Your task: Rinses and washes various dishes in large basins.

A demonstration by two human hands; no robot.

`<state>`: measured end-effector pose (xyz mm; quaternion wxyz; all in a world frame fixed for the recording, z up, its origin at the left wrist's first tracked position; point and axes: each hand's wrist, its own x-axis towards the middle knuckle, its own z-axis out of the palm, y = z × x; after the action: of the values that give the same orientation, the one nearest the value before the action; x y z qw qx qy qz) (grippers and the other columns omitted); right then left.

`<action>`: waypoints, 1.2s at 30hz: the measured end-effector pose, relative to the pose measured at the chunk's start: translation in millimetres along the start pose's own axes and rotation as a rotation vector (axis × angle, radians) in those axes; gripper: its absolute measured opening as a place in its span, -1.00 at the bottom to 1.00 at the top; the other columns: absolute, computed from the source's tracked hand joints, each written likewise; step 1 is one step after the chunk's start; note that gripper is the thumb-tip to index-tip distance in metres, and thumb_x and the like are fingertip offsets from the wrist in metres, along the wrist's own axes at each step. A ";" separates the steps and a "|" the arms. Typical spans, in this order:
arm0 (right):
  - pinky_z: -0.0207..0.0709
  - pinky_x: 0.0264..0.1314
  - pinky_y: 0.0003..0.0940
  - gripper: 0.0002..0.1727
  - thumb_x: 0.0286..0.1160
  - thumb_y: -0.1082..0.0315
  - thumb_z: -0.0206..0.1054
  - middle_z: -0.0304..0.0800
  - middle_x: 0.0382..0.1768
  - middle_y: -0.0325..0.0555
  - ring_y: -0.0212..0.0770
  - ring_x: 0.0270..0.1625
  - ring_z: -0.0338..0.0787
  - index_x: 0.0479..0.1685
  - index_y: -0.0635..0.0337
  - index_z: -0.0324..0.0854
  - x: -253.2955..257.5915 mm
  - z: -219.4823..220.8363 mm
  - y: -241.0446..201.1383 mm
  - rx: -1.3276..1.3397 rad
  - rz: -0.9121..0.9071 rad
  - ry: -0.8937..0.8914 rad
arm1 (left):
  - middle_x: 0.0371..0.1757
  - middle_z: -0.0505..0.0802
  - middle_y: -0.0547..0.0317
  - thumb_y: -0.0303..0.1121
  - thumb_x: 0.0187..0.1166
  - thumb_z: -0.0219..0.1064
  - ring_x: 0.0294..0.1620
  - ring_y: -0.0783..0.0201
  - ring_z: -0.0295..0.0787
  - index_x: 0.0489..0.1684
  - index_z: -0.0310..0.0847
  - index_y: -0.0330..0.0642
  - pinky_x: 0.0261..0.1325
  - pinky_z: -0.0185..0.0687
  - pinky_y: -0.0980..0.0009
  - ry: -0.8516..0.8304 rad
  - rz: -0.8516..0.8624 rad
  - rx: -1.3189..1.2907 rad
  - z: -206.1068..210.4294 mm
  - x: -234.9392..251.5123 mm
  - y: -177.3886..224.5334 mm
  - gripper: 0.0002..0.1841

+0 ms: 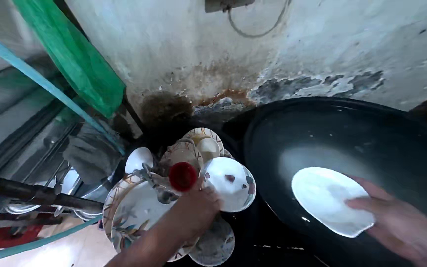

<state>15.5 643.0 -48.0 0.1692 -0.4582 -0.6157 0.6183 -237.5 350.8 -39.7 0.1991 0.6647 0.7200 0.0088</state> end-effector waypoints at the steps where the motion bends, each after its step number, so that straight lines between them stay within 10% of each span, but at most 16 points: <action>1: 0.78 -0.21 -0.30 -0.29 0.29 0.62 0.12 0.77 0.04 -0.08 -0.30 -0.14 0.84 0.59 0.03 0.38 0.0 9.6 -6.9 -0.009 -0.015 -0.015 | 0.37 0.78 -0.13 -0.52 0.71 0.18 0.59 -0.12 0.56 0.36 0.63 -0.28 0.84 -0.13 -0.30 -0.029 0.018 0.014 1.8 3.1 4.6 -0.68; 6: 0.74 -0.18 -0.28 -0.33 0.43 0.70 0.07 0.77 0.06 0.01 -0.21 -0.13 0.84 0.60 0.03 0.41 -9.1 61.6 -58.9 -0.105 -0.036 -0.115 | 0.16 0.85 -0.16 -0.42 0.75 0.13 0.40 -0.17 0.71 0.14 0.76 -0.29 0.56 0.48 -0.10 0.062 0.030 -0.044 -0.9 13.4 12.6 -0.72; 19: 0.64 0.16 0.13 -0.28 0.45 0.72 0.07 0.72 0.36 0.01 0.01 0.24 0.77 0.59 -0.13 0.50 2.5 119.0 -102.4 -0.396 -0.236 -0.310 | 0.26 0.82 -0.08 -0.50 0.70 0.11 0.45 -0.13 0.64 0.27 0.72 -0.23 0.49 0.47 -0.11 0.220 -0.190 -0.101 -15.7 9.2 44.8 -0.68; 25: 0.65 0.08 -0.11 -0.32 0.45 0.73 0.07 0.70 0.26 0.08 -0.11 0.10 0.77 0.61 0.06 0.43 11.7 94.2 -88.7 -0.150 -0.208 -0.172 | 0.32 0.80 -0.14 -0.30 0.78 0.19 0.43 -0.03 0.68 0.36 0.71 -0.29 0.56 0.48 0.00 0.562 -0.628 -0.622 -36.4 0.4 22.6 -0.64; 30: 0.66 -0.04 -0.20 -0.33 0.45 0.74 0.05 0.70 0.18 0.06 -0.17 -0.01 0.77 0.59 0.05 0.42 17.2 66.6 -77.7 -0.106 -0.167 -0.102 | 0.15 0.84 -0.04 -0.24 0.78 0.24 0.10 0.12 0.80 0.38 0.65 -0.15 0.20 0.68 0.01 1.028 -0.813 -1.142 -55.0 -2.3 0.7 -0.66; 36: 0.69 -0.17 -0.26 -0.34 0.48 0.70 0.04 0.74 0.08 0.02 -0.21 -0.11 0.80 0.60 0.02 0.40 22.7 55.6 -69.1 -0.065 -0.097 -0.073 | 0.03 0.92 -0.10 -0.44 0.63 0.29 0.16 -0.06 0.86 0.12 0.85 -0.24 0.30 0.72 0.00 0.762 -0.307 -0.190 1.2 17.5 42.6 -0.74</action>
<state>-64.0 639.6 -2.7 0.1616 -0.4102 -0.6627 0.6053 -197.1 372.2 -33.8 -0.0223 0.4776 0.8289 0.2906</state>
